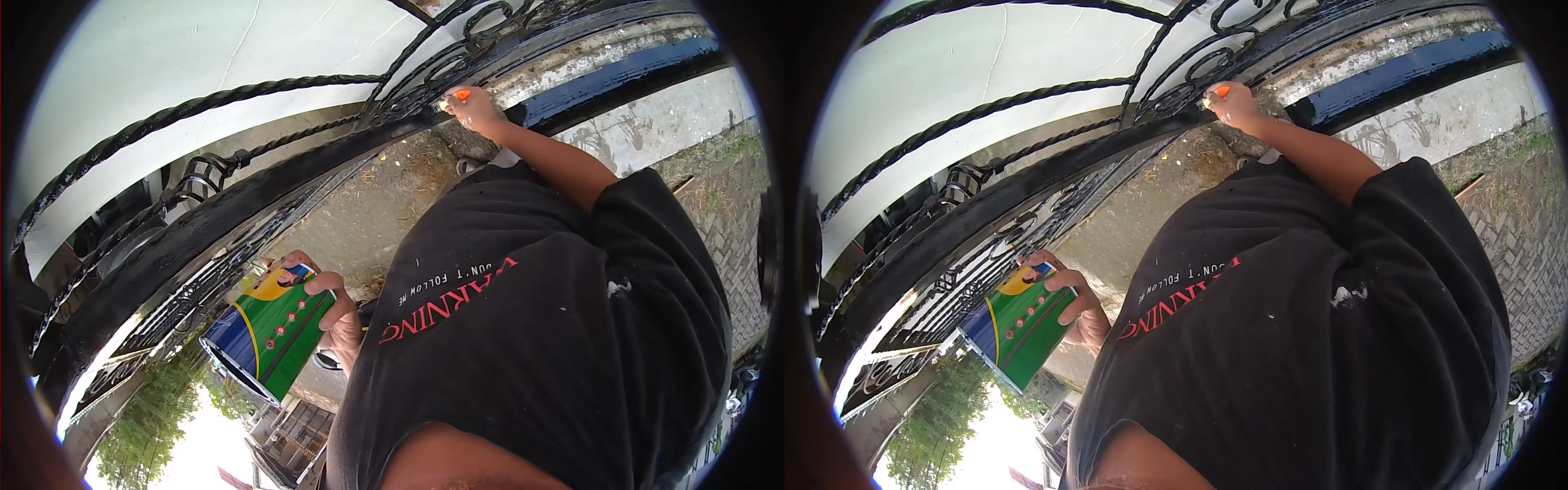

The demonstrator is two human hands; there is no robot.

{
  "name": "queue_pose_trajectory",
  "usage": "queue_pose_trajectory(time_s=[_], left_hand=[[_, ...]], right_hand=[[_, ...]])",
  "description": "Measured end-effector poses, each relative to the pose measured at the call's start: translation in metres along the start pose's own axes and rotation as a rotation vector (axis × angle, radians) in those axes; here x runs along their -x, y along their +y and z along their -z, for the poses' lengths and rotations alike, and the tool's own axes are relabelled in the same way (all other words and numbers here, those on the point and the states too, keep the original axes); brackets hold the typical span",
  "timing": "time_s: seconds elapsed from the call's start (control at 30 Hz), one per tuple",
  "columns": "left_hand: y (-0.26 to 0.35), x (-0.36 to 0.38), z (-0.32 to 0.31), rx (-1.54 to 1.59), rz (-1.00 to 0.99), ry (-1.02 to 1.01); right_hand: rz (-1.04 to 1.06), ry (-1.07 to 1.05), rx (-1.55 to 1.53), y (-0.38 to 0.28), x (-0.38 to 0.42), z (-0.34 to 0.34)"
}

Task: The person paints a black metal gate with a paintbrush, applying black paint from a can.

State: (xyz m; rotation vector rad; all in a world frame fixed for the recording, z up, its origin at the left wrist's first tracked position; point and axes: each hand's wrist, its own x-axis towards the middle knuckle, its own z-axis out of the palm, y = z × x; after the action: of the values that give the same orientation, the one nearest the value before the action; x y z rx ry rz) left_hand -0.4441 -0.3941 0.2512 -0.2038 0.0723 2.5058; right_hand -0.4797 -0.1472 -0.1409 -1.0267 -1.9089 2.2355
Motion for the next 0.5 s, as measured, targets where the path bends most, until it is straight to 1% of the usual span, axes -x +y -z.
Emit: queue_pose_trajectory(time_s=[0.1, 0.13, 0.2, 0.23, 0.33, 0.37, 0.4, 0.47, 0.5], left_hand=[[0.0, 0.0, 0.0, -0.003, -0.002, -0.005], [-0.001, 0.001, 0.001, 0.001, 0.0, 0.0], [0.0, 0.001, 0.002, 0.006, 0.001, 0.004], [-0.001, 0.001, 0.002, 0.008, 0.002, 0.001], [-0.001, 0.001, 0.002, 0.005, 0.009, -0.007], [-0.001, 0.001, 0.003, 0.003, 0.013, -0.008], [-0.001, 0.001, 0.003, 0.001, 0.017, -0.007], [-0.001, 0.001, 0.002, -0.007, 0.019, -0.002], [-0.001, 0.0, 0.002, -0.009, 0.022, -0.002]], right_hand=[[-0.002, -0.305, -0.519, -0.075, 0.037, 0.001], [0.019, -0.347, -0.548, -0.102, 0.049, 0.008], [0.009, -0.445, -0.624, -0.116, 0.044, 0.03], [0.022, -0.386, -0.592, -0.107, 0.036, 0.036], [0.217, -0.201, -0.515, -0.044, 0.012, 0.022], [0.185, -0.208, -0.201, -0.065, 0.031, 0.019], [0.152, -0.327, -0.366, -0.045, 0.033, 0.007], [0.197, -0.361, -0.62, -0.048, 0.053, 0.005], [0.145, -0.37, -0.584, -0.052, 0.054, 0.013]])
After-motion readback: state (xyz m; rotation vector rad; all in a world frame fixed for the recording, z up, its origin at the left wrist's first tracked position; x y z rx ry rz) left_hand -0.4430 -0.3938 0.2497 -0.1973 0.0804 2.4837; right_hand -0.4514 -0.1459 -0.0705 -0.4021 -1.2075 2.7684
